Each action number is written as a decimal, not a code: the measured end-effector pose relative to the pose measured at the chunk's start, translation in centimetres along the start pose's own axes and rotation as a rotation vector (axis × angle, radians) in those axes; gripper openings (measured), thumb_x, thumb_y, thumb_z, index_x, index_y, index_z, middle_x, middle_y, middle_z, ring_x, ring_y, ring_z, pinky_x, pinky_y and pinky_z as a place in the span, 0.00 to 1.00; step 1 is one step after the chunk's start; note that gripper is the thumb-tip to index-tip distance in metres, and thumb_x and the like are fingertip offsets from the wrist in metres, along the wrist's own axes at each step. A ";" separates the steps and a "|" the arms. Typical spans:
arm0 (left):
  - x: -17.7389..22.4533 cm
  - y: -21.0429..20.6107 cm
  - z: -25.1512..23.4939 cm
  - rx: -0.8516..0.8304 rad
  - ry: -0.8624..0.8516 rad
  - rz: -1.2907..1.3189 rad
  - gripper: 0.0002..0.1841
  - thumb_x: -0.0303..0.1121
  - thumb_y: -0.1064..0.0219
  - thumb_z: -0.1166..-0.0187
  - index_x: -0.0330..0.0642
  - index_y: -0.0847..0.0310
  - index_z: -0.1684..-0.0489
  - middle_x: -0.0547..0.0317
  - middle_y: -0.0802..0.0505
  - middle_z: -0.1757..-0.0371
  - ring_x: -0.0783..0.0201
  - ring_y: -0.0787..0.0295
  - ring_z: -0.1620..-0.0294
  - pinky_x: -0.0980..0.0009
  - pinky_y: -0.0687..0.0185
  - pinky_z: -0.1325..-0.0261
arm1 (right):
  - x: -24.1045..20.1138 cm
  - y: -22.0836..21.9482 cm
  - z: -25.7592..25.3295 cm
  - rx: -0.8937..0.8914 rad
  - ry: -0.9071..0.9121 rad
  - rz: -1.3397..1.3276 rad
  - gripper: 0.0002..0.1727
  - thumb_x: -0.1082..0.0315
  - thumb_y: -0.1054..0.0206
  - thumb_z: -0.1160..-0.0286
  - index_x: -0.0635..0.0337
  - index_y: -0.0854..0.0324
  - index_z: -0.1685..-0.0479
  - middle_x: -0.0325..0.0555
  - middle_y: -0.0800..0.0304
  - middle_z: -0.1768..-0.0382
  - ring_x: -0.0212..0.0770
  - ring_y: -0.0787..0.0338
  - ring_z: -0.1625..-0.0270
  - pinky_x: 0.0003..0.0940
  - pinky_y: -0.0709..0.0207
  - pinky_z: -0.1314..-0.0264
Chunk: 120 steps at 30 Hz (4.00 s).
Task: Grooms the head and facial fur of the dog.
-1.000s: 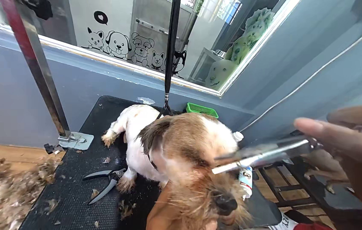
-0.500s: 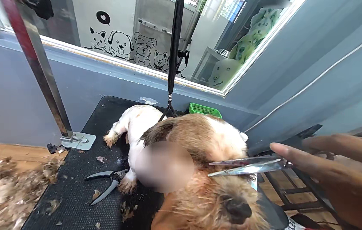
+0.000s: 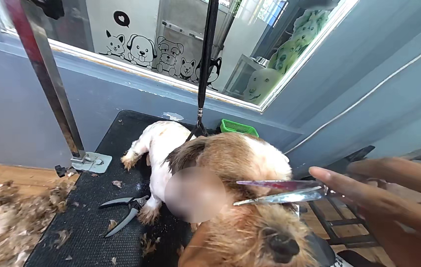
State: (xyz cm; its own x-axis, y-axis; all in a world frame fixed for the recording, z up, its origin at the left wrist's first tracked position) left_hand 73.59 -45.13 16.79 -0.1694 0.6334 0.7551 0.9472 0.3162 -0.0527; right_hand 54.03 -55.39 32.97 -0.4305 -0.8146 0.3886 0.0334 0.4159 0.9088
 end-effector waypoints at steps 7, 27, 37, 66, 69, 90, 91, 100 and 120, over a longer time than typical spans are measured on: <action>0.2 0.0 -0.1 0.000 -0.002 -0.003 0.20 0.38 0.44 0.09 0.31 0.15 0.66 0.46 0.07 0.64 0.64 0.11 0.52 0.68 0.21 0.35 | -0.6 0.4 -0.3 -0.014 -0.016 0.034 0.28 0.74 0.40 0.20 0.42 0.19 0.22 0.61 0.12 0.59 0.58 0.11 0.65 0.49 0.20 0.69; 0.0 0.1 0.2 0.004 0.001 0.016 0.19 0.38 0.43 0.09 0.31 0.15 0.62 0.46 0.07 0.61 0.65 0.11 0.48 0.67 0.21 0.31 | -0.8 1.1 0.6 0.122 -0.109 -0.003 0.18 0.75 0.39 0.18 0.57 0.10 0.36 0.69 0.10 0.59 0.61 0.09 0.59 0.52 0.16 0.52; 0.0 -0.1 0.1 0.005 -0.007 0.036 0.16 0.36 0.42 0.10 0.32 0.15 0.60 0.48 0.06 0.59 0.66 0.10 0.46 0.67 0.22 0.29 | -0.4 0.6 0.6 0.058 -0.087 0.017 0.22 0.77 0.39 0.22 0.51 0.11 0.33 0.66 0.09 0.62 0.62 0.09 0.63 0.52 0.17 0.64; -0.2 -0.2 0.7 0.008 0.004 0.024 0.18 0.38 0.42 0.09 0.31 0.15 0.60 0.45 0.07 0.58 0.66 0.11 0.44 0.69 0.22 0.30 | 0.4 1.1 0.4 0.090 -0.039 -0.044 0.17 0.74 0.37 0.22 0.54 0.08 0.40 0.65 0.09 0.61 0.60 0.09 0.59 0.51 0.16 0.56; -0.2 -0.2 0.6 0.009 -0.002 0.042 0.15 0.36 0.42 0.10 0.31 0.16 0.59 0.47 0.07 0.57 0.67 0.11 0.44 0.69 0.22 0.28 | 0.2 0.8 0.4 0.076 -0.022 -0.024 0.20 0.77 0.39 0.23 0.52 0.08 0.38 0.64 0.09 0.63 0.59 0.09 0.62 0.52 0.16 0.57; -0.1 -0.2 1.0 -0.005 -0.002 0.006 0.16 0.36 0.41 0.10 0.31 0.16 0.60 0.46 0.07 0.58 0.67 0.11 0.44 0.70 0.21 0.30 | 0.1 2.0 -1.1 0.002 -0.042 -0.195 0.18 0.75 0.39 0.21 0.61 0.10 0.38 0.60 0.09 0.61 0.46 0.11 0.65 0.36 0.17 0.63; -0.3 -0.2 1.1 -0.006 0.003 0.002 0.16 0.37 0.41 0.10 0.31 0.16 0.59 0.46 0.07 0.57 0.67 0.11 0.43 0.70 0.21 0.29 | 0.7 2.3 -1.3 -0.027 -0.011 -0.285 0.17 0.75 0.37 0.24 0.63 0.09 0.40 0.56 0.10 0.64 0.41 0.12 0.67 0.31 0.19 0.63; -1.8 -0.6 2.3 0.032 0.024 0.061 0.17 0.36 0.43 0.10 0.25 0.17 0.52 0.41 0.10 0.45 0.73 0.18 0.34 0.78 0.28 0.24 | 4.4 1.3 -0.9 -0.244 0.000 -0.514 0.10 0.65 0.30 0.26 0.56 0.05 0.54 0.35 0.14 0.74 0.22 0.16 0.72 0.16 0.25 0.71; -0.9 -0.4 1.9 0.023 -0.014 0.048 0.14 0.34 0.39 0.11 0.32 0.11 0.56 0.44 0.06 0.52 0.63 0.12 0.36 0.70 0.27 0.22 | 3.4 2.1 -2.5 -0.325 0.109 -0.435 0.19 0.68 0.34 0.29 0.51 0.08 0.40 0.35 0.15 0.71 0.24 0.16 0.72 0.17 0.25 0.72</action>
State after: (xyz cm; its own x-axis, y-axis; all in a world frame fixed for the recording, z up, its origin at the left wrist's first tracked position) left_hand 72.85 -44.46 14.86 -0.1276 0.6578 0.7423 0.9480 0.3009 -0.1037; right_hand 54.90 -58.32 36.58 -0.3716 -0.9277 -0.0354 0.1576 -0.1007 0.9824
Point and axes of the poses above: each hand's wrist, its own z-axis away from the middle knuckle, its own y-axis out of the back of the hand, x = y × z, the point moved 3 cm from there along -z, towards the middle knuckle
